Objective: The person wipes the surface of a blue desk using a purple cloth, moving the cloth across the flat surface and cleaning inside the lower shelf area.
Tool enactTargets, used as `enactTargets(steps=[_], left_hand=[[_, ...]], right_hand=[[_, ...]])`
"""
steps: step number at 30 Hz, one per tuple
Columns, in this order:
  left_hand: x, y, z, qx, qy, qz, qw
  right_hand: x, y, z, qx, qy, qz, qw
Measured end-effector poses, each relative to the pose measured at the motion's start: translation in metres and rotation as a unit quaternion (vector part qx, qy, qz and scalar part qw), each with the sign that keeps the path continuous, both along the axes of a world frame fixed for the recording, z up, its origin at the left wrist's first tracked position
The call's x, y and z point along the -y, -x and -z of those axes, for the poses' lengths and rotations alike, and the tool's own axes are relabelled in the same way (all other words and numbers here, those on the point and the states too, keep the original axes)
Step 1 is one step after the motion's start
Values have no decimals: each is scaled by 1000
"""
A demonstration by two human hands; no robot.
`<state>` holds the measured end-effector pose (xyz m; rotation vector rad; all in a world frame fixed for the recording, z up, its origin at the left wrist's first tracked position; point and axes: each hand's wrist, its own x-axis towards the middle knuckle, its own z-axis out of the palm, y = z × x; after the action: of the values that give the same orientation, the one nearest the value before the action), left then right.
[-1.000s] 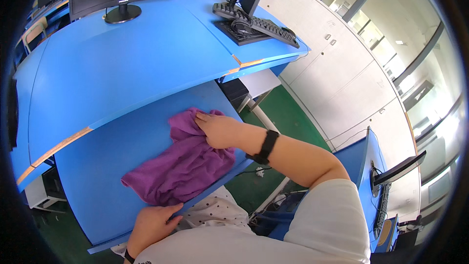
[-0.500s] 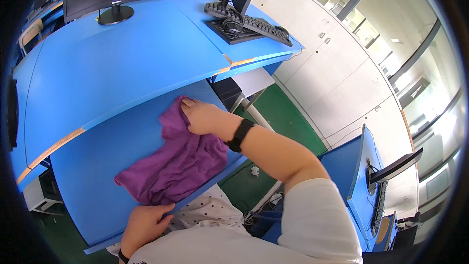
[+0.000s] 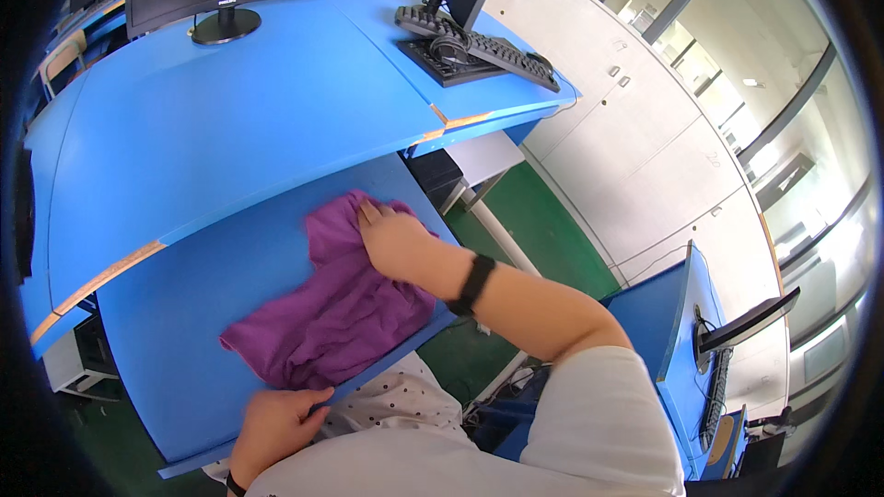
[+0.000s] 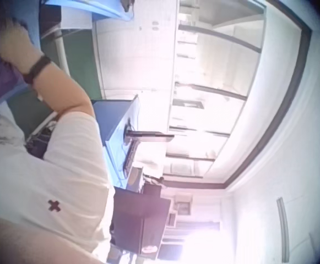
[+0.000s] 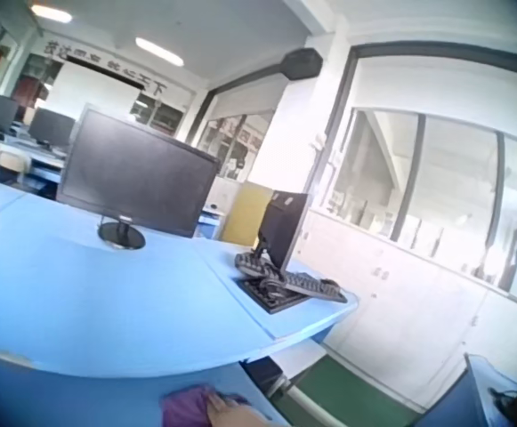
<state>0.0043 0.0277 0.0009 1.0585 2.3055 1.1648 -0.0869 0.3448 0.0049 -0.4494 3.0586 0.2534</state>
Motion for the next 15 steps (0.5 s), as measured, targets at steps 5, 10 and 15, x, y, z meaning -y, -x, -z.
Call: enactTargets(steps=[5, 10, 15], left_hand=[[-6, 2, -10, -1, 17, 9, 1000], [0, 0, -5, -18, -5, -2, 1000], [0, -2, 6, -15, -2, 3, 1000]], right_hand=[[-18, 19, -4, -14, 51, -31, 998], [-7, 8, -6, -2, 45, -19, 999], [-17, -7, -3, 24, 41, -46, 998]])
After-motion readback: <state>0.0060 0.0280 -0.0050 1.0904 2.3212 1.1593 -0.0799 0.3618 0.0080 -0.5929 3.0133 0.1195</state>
